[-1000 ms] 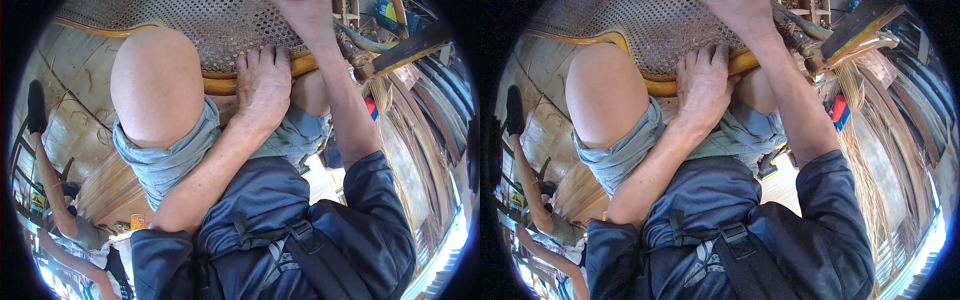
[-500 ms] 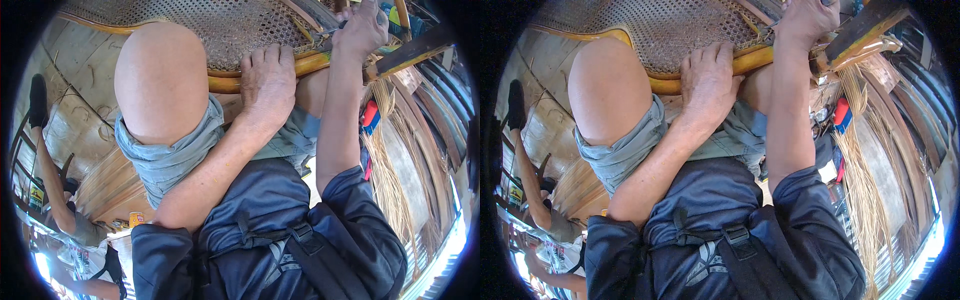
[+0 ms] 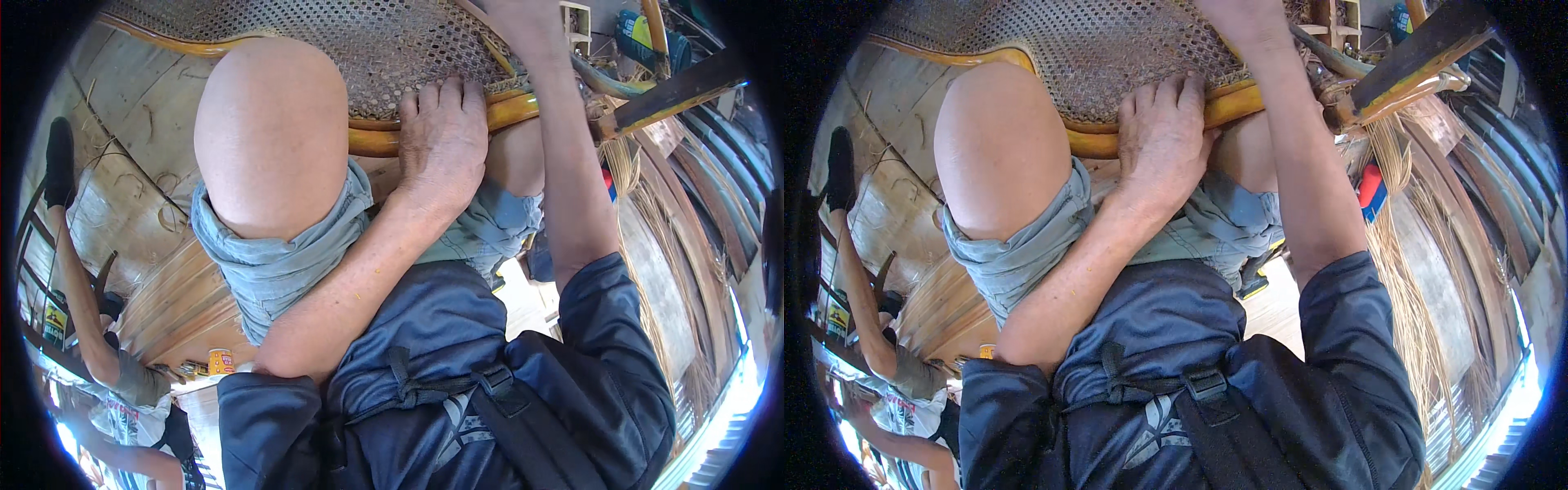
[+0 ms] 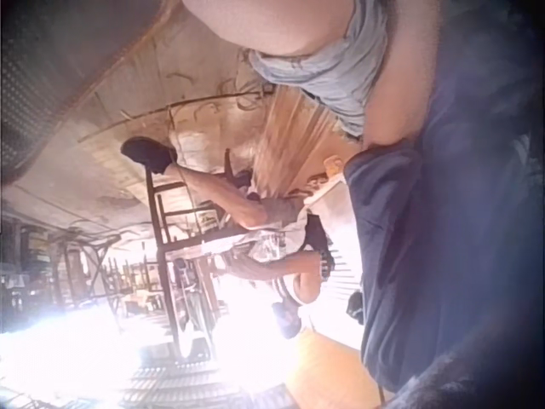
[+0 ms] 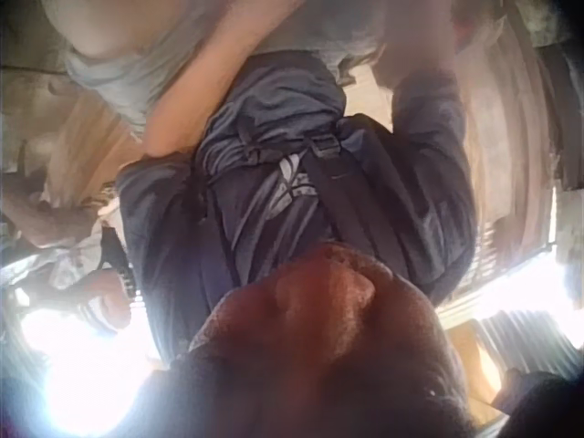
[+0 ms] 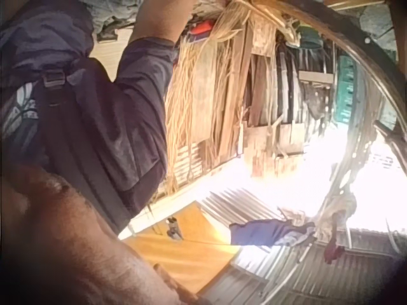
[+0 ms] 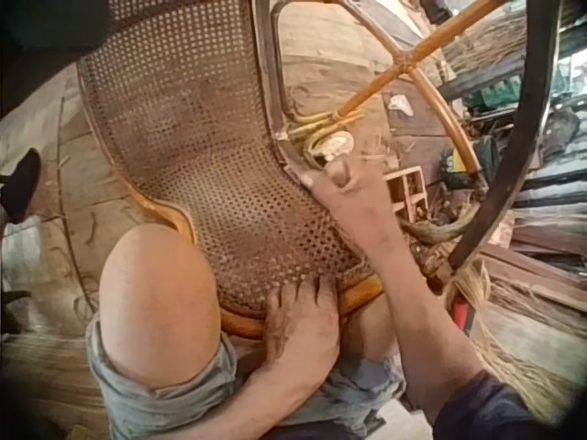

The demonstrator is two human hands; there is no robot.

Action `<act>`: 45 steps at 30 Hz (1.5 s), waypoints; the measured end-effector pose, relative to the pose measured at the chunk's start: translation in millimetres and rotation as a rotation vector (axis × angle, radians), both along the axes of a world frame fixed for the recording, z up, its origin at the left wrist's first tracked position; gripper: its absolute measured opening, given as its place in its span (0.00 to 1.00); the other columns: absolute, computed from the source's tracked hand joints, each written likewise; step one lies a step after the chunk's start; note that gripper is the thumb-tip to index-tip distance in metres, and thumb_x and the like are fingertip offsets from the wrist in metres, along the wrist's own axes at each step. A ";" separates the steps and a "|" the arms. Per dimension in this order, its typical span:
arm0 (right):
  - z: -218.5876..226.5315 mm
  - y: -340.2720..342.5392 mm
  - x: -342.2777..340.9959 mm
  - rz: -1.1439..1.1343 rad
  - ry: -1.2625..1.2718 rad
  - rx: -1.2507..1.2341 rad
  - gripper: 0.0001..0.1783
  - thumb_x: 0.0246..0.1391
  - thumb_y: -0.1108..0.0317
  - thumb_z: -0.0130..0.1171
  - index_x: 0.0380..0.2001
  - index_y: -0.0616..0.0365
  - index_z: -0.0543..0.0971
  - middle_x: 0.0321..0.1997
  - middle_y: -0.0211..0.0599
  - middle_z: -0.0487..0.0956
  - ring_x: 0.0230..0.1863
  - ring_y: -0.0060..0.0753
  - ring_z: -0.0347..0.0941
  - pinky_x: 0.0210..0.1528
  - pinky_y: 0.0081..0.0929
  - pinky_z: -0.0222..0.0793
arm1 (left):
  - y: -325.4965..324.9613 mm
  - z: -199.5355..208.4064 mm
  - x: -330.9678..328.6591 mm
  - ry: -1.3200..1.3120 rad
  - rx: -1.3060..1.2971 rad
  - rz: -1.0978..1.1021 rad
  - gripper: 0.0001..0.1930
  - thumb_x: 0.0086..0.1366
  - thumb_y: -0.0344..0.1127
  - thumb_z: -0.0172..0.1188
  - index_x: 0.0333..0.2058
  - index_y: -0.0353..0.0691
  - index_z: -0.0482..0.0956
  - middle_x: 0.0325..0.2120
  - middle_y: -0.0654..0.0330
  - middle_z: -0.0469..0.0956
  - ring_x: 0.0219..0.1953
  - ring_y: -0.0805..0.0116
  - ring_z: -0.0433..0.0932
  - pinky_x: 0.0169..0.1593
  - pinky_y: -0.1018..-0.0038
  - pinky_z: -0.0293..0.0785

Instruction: The person sits on the floor and weaves thin strips of rattan into the frame of a rattan chair. They use pliers to pull the strips through the frame and secure them, working on the seat area of the chair.

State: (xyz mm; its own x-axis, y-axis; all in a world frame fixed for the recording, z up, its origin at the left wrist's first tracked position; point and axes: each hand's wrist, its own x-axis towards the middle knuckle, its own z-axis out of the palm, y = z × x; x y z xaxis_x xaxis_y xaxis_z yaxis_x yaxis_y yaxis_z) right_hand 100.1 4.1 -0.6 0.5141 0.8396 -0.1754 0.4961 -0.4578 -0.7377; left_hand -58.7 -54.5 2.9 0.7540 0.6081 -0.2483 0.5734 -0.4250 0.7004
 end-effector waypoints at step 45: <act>66.6 -176.8 -34.9 -0.723 1.096 0.288 0.18 0.48 0.58 0.60 0.27 0.60 0.65 0.17 0.29 0.61 0.12 0.21 0.58 0.14 0.21 0.60 | 53.5 -53.4 70.0 -0.476 0.022 -0.262 0.10 0.56 0.30 0.53 0.36 0.48 0.77 0.33 0.60 0.75 0.34 0.58 0.75 0.37 0.68 0.73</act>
